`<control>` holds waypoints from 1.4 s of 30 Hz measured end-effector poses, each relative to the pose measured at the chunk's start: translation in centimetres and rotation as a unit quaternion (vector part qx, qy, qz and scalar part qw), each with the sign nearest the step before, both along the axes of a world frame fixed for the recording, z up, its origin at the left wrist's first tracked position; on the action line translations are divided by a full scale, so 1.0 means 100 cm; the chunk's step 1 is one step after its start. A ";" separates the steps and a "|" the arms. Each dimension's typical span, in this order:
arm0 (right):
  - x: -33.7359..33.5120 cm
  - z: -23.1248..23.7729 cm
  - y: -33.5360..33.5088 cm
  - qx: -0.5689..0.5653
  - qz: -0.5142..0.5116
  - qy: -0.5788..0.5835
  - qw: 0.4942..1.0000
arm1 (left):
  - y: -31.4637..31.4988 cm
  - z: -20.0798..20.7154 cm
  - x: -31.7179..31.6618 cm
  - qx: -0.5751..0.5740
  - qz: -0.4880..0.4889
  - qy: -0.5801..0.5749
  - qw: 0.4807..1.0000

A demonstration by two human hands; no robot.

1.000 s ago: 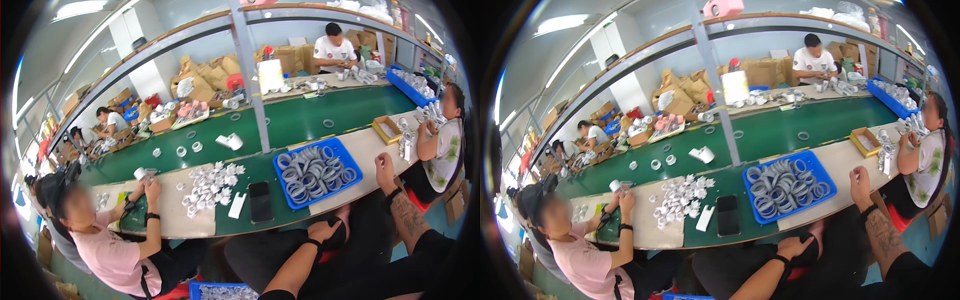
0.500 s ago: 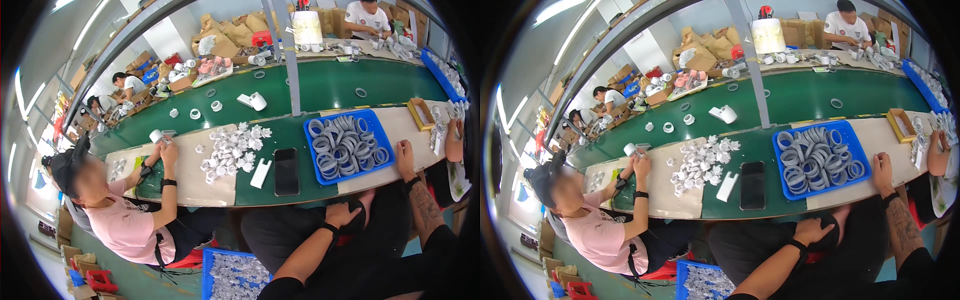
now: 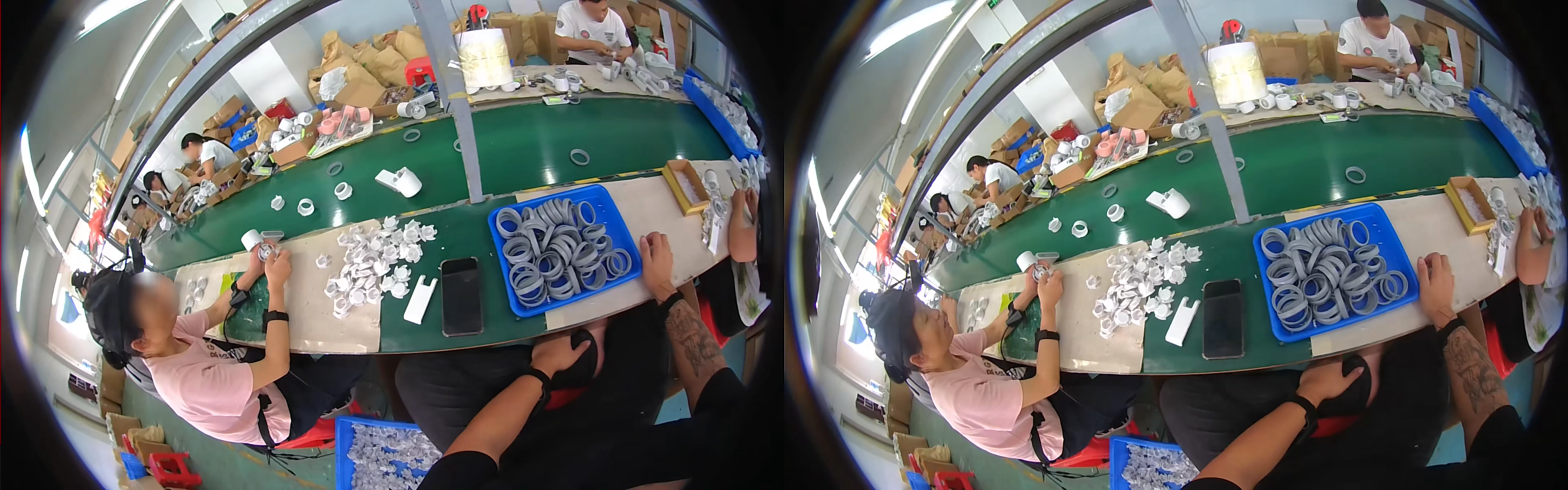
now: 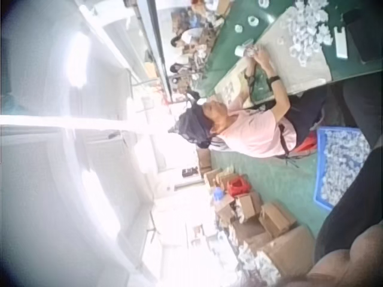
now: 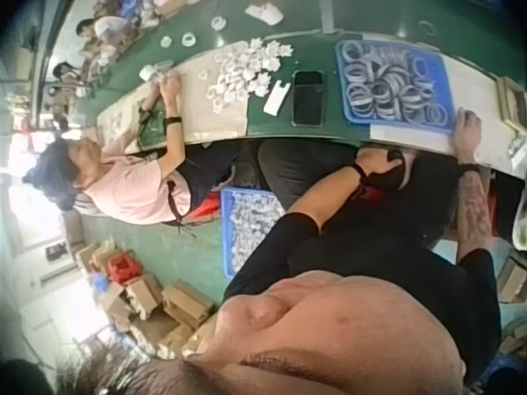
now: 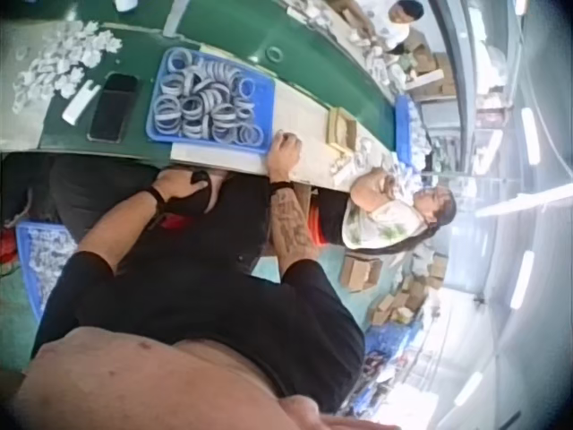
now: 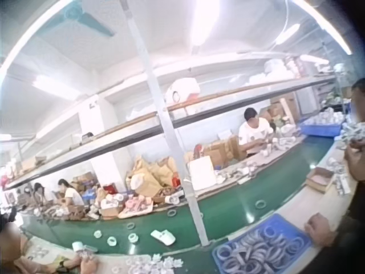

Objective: The recorder is assembling small plastic and rubber components onto a cylindrical housing at an industrial assembly line.

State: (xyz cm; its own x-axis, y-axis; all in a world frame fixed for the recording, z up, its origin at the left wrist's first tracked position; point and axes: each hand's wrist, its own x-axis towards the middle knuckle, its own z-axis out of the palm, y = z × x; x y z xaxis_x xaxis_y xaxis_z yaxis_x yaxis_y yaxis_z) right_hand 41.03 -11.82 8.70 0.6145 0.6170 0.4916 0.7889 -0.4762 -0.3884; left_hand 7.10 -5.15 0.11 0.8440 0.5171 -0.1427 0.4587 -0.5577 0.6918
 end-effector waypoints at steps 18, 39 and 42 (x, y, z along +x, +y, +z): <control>0.003 0.002 -0.011 -0.032 0.049 -0.017 0.998 | -0.038 0.026 -0.022 0.003 -0.034 0.142 0.989; 0.004 0.040 -0.006 -0.060 0.099 0.087 0.989 | -0.017 0.024 -0.018 -0.103 0.014 0.080 0.991; 0.013 0.138 -0.009 0.050 0.123 -0.107 0.985 | -0.015 0.020 -0.017 -0.033 0.040 0.125 0.991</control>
State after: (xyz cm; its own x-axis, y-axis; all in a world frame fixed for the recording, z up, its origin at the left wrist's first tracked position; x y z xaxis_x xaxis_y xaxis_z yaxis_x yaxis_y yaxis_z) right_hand 42.29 -12.75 22.48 0.3277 0.6768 0.6592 0.9447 -0.2284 -0.2351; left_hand 5.43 -6.68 2.10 0.7347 0.5641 -0.3768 0.6610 -0.4701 0.5849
